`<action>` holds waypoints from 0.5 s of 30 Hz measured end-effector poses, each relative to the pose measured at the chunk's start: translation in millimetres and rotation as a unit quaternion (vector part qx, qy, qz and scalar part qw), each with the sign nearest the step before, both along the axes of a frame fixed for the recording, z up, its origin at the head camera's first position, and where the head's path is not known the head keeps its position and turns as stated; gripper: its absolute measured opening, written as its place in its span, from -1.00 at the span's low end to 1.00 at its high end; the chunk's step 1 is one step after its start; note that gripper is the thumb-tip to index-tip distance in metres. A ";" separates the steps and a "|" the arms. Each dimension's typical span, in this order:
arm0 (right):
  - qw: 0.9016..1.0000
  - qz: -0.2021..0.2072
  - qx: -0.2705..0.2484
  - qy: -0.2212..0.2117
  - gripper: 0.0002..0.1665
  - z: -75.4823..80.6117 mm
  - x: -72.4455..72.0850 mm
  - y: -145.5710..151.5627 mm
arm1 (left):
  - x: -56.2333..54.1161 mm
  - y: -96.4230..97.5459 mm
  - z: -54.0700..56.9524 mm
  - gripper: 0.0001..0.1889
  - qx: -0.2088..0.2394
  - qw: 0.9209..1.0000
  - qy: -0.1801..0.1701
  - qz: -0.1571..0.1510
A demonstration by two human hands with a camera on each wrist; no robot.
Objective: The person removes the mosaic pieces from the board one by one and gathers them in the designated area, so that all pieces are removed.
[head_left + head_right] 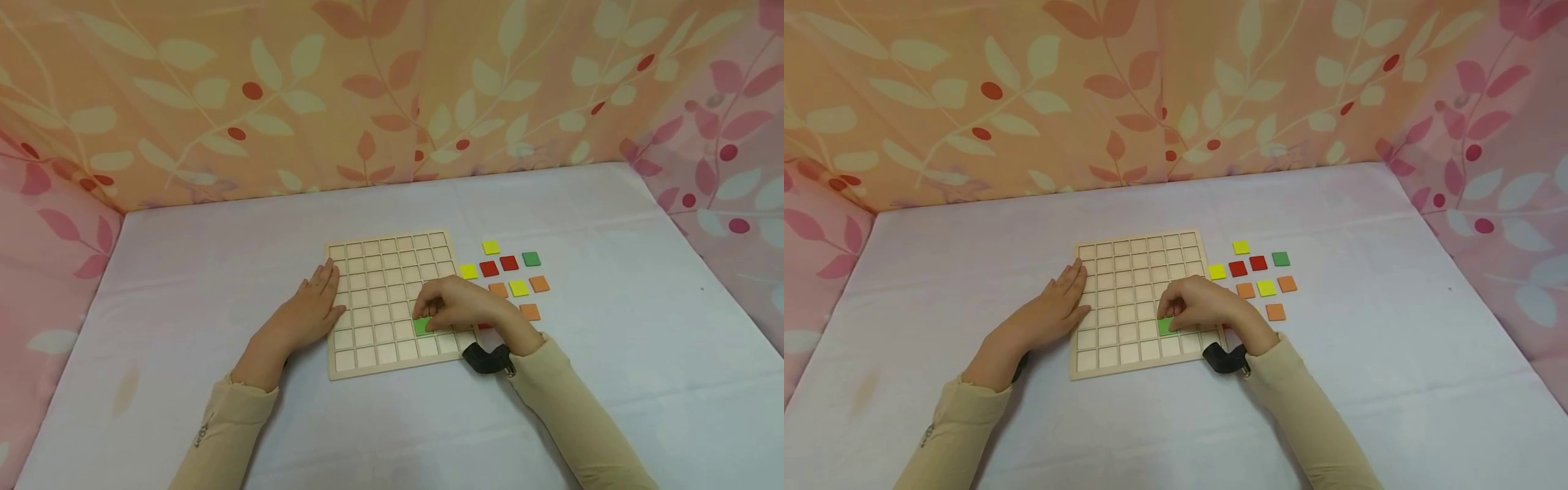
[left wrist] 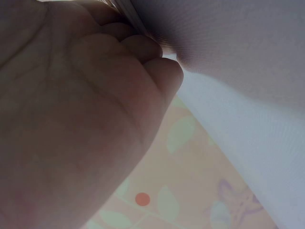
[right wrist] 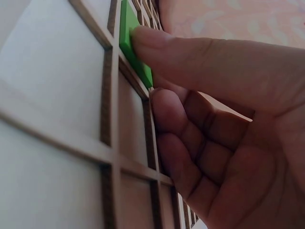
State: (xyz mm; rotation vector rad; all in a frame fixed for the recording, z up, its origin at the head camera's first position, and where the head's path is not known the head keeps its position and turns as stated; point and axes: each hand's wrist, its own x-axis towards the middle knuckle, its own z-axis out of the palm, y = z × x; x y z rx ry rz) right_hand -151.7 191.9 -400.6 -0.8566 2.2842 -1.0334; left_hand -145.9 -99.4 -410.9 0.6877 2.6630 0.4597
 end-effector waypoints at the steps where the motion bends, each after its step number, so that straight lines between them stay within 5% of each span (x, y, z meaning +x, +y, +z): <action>1: 1.000 0.000 0.002 0.000 -0.79 -0.1 0.1 -0.4 | 0.0 0.0 0.1 -0.26 0.000 1.000 -0.001 0.000; 15: 1.000 -0.005 0.000 -0.006 -0.78 -0.6 0.6 -0.8 | -0.3 -0.3 0.3 -0.27 0.002 1.000 -0.004 0.000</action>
